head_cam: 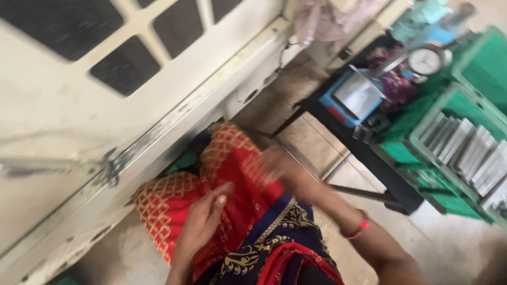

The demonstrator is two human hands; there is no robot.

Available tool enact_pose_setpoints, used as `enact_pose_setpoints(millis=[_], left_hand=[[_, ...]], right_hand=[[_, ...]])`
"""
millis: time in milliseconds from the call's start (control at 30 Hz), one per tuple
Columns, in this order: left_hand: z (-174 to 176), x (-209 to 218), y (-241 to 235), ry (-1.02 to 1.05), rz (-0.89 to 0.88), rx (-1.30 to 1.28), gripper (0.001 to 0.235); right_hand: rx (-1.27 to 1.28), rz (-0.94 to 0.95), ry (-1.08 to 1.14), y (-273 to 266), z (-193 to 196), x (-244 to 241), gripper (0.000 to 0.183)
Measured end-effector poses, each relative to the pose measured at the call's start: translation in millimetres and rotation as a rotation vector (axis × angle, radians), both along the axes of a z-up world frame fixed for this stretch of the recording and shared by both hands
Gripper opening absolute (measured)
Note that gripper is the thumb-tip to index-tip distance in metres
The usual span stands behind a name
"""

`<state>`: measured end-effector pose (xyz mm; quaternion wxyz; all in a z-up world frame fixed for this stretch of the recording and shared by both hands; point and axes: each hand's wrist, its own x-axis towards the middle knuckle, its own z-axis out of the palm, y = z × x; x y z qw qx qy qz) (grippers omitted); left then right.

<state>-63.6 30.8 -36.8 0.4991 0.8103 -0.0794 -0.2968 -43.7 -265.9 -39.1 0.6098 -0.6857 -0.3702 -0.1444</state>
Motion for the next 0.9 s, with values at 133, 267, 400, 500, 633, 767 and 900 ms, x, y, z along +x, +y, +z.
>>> enact_pose_setpoints(millis=[133,267,400,500,633,767,900], left_hand=[[-13.4,-26.8,15.1,0.546,0.506,-0.795,0.077],[-16.9,-48.3,46.7,0.453,0.846,-1.28,0.039],[-21.2,-51.5,72.1,0.299,1.251,-1.295,0.026],[-19.3,-49.6,81.2,0.188,1.327,-1.43,0.021],[-10.6,-49.3,71.1,0.116,1.227,-1.514,0.022],[14.0,-45.5,63.1,0.203,1.222,-1.588,0.022],[49.1,-47.9,65.4,0.087,1.135,-1.272,0.02]], right_hand=[[-0.544,0.142,-0.392,93.4,19.7,-18.3,0.031],[-0.487,0.24,-0.339,144.9,35.4,-21.1,0.043],[-0.375,0.122,0.032,167.0,42.6,-34.4,0.039],[-0.227,0.239,0.774,177.2,46.2,-46.4,0.054],[-0.133,0.282,0.695,187.3,46.7,-52.9,0.056],[-0.058,0.325,0.694,184.3,50.8,-49.4,0.052],[-0.043,0.451,0.915,182.0,47.3,-41.4,0.045]])
